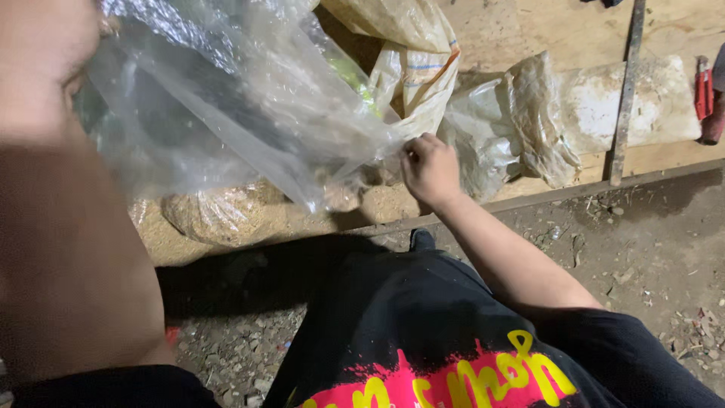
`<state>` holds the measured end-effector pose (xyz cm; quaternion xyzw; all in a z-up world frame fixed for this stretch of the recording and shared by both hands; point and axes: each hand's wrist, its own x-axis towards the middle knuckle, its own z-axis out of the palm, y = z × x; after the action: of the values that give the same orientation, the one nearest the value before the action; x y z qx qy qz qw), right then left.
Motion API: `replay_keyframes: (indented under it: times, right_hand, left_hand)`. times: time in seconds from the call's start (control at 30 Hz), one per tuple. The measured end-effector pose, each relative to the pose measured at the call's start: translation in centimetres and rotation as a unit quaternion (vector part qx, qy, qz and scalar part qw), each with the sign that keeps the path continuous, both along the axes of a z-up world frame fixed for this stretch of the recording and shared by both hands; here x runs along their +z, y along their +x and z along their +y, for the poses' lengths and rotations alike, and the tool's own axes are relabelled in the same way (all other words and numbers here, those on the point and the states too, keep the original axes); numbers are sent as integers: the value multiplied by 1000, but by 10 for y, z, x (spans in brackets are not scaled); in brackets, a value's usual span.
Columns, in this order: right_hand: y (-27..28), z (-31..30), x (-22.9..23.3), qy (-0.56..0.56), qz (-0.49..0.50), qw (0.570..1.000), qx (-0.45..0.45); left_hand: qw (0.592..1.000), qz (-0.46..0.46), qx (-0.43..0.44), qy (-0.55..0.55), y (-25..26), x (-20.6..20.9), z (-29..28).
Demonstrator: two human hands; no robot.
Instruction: The person scoops grains from a large sack using a green scoop and transfers them into a clear plastic bag. The person repeatedly fills the bag and adjusts its position on the table.
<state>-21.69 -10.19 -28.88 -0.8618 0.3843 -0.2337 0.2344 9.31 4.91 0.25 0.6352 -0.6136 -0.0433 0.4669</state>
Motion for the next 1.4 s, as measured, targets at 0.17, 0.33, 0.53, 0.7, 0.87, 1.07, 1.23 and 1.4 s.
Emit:
replay_keyframes:
  times: [0.17,0.33,0.53,0.7,0.87,1.07,1.23,1.4]
  right_hand:
    - [8,10,8,20,37,998,51]
    - [53,-3,-19,58,38,998,-12]
    - [-4,-49,-49,272,-195,939,78]
    - [-55,-76,-36,227,-364,903,25]
    - [-57,-74,5,165,-304,937,46]
    - [-2,-72,64,140,-251,944,161]
    - [37,-79,89,295,-342,871,195]
    - [34,-75,107,349,-475,784,196]
  left_hand:
    - [1000,-13,4,10,1,-1,-4]
    - [999,-26,13,29,8,-2,-6]
    - [999,-28,24,27,20,-3,0]
    - [999,-27,23,31,18,-17,-3]
    - [999,-41,9,31,4,-19,-19]
    - [995,-84,30,36,-29,-41,-21]
    - [979,-186,81,-6,-36,-59,-14]
    - [992,-92,45,74,-131,-137,46]
